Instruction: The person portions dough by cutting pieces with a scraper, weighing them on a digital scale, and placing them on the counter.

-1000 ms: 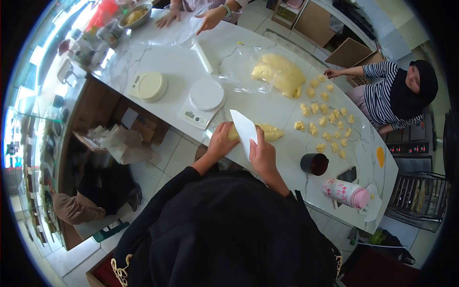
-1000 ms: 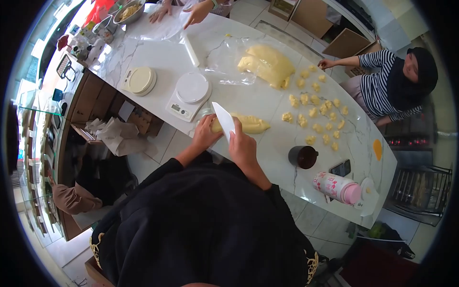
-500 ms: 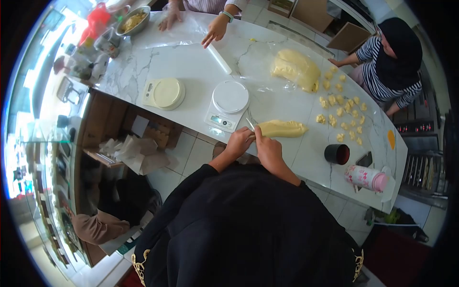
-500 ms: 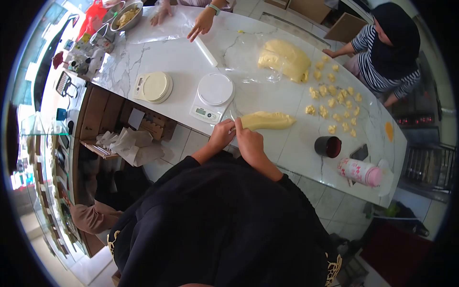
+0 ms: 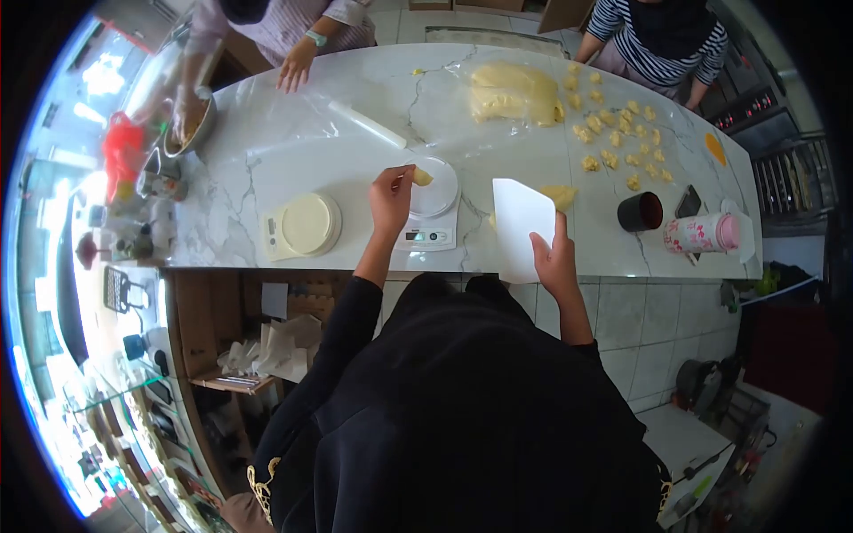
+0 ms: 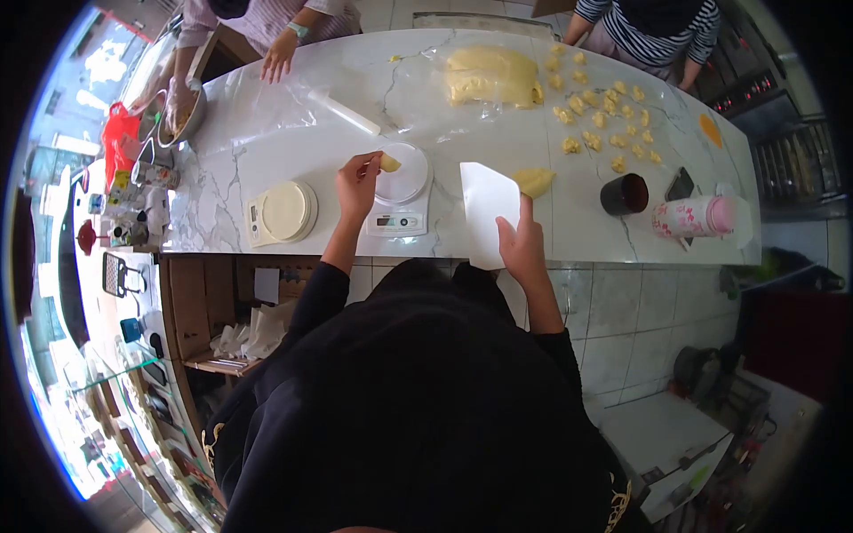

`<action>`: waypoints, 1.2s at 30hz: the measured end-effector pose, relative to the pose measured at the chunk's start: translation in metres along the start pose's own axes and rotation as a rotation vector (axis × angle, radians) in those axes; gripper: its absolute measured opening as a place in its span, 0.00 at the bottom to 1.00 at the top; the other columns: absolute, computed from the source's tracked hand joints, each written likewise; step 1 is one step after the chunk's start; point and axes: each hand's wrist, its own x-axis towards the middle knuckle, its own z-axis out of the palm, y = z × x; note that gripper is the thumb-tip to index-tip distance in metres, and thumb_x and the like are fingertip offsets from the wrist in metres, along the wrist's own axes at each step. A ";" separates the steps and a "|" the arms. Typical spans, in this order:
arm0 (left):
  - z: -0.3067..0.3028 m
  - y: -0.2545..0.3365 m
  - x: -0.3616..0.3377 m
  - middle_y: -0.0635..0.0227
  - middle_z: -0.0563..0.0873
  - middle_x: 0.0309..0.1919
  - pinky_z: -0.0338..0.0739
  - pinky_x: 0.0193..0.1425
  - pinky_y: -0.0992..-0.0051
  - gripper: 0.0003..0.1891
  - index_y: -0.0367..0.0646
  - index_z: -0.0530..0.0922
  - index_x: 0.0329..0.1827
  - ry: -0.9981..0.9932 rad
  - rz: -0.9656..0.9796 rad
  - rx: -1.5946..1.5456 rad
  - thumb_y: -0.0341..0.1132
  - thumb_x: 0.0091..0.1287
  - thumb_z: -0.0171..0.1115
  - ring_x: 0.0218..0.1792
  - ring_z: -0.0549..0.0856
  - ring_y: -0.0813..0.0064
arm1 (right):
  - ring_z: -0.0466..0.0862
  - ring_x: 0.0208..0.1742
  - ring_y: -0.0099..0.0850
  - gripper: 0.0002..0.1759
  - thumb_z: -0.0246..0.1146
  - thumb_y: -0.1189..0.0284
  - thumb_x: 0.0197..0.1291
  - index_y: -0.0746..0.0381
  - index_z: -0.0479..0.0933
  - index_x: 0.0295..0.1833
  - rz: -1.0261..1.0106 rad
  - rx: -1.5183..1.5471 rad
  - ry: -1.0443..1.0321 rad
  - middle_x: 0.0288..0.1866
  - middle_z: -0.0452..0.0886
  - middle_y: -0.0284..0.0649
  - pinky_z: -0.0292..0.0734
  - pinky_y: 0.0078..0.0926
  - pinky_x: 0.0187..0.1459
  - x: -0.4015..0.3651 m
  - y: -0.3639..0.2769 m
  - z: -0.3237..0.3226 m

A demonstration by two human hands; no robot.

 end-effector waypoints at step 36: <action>0.089 -0.022 -0.113 0.55 0.85 0.29 0.79 0.33 0.70 0.09 0.35 0.83 0.35 -0.204 0.102 0.330 0.27 0.52 0.71 0.27 0.85 0.63 | 0.83 0.31 0.54 0.37 0.56 0.77 0.57 0.64 0.49 0.71 -0.027 -0.532 -0.570 0.29 0.82 0.55 0.78 0.49 0.34 0.030 -0.030 0.012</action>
